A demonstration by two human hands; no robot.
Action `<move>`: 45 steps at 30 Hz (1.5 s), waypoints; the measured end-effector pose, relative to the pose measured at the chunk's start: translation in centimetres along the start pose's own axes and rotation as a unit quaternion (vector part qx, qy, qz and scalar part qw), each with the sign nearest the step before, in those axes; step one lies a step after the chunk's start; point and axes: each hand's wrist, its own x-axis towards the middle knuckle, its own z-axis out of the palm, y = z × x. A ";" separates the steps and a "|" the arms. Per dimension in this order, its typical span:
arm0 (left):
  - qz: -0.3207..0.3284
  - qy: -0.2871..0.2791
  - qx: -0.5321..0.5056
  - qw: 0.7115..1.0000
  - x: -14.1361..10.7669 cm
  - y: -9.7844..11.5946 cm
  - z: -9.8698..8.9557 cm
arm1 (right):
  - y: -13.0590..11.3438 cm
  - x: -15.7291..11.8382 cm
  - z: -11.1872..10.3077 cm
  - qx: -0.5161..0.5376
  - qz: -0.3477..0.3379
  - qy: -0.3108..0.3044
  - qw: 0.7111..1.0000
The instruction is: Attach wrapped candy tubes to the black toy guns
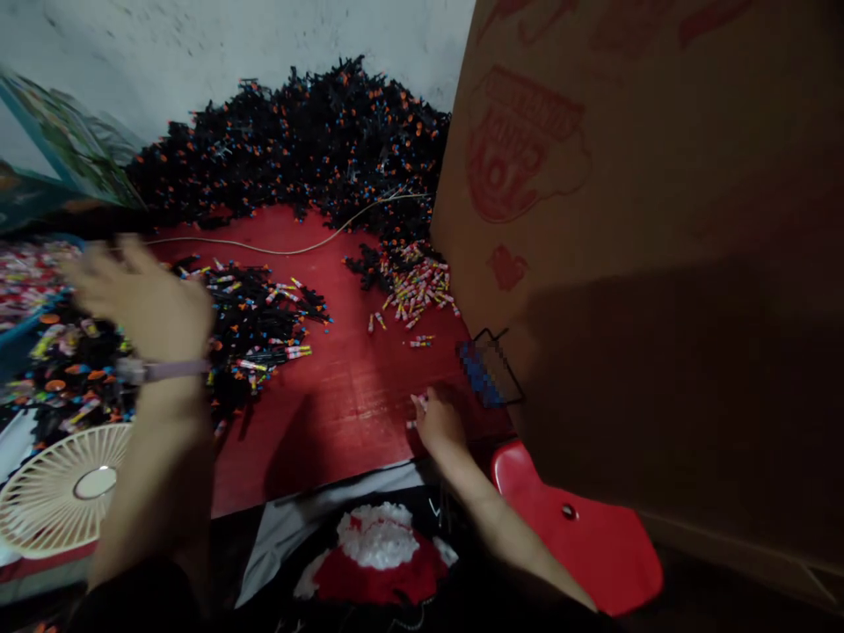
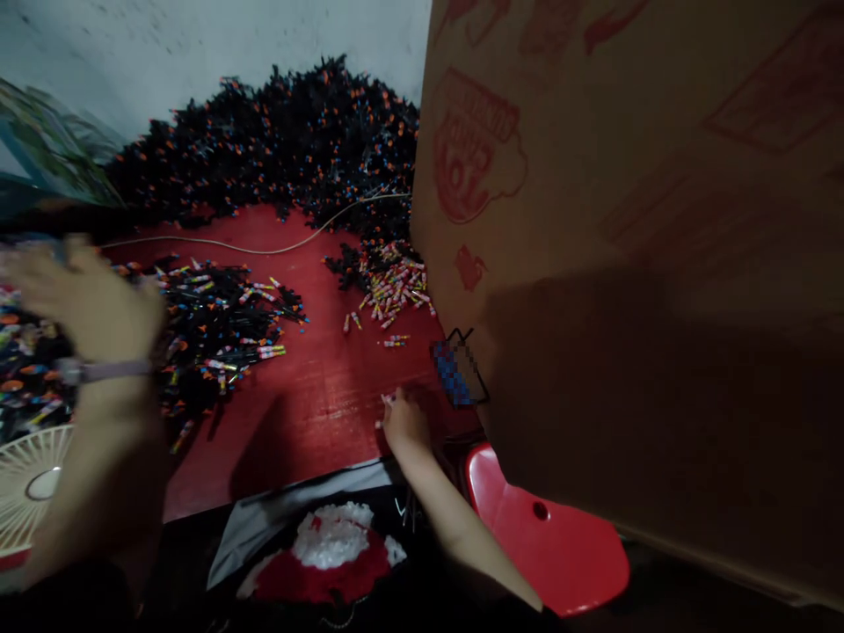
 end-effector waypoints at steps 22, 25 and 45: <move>0.069 -0.294 0.183 0.936 6.1 -4.6 31.5 | 2.2 1.5 3.0 0.286 -0.065 0.129 0.947; 0.076 -0.303 0.183 0.932 3.3 -4.7 30.2 | 2.2 1.0 1.9 0.340 -0.108 0.110 0.928; 0.098 -0.199 0.067 0.973 -22.3 -0.6 21.4 | 1.8 -0.1 3.3 0.355 -0.143 0.100 0.918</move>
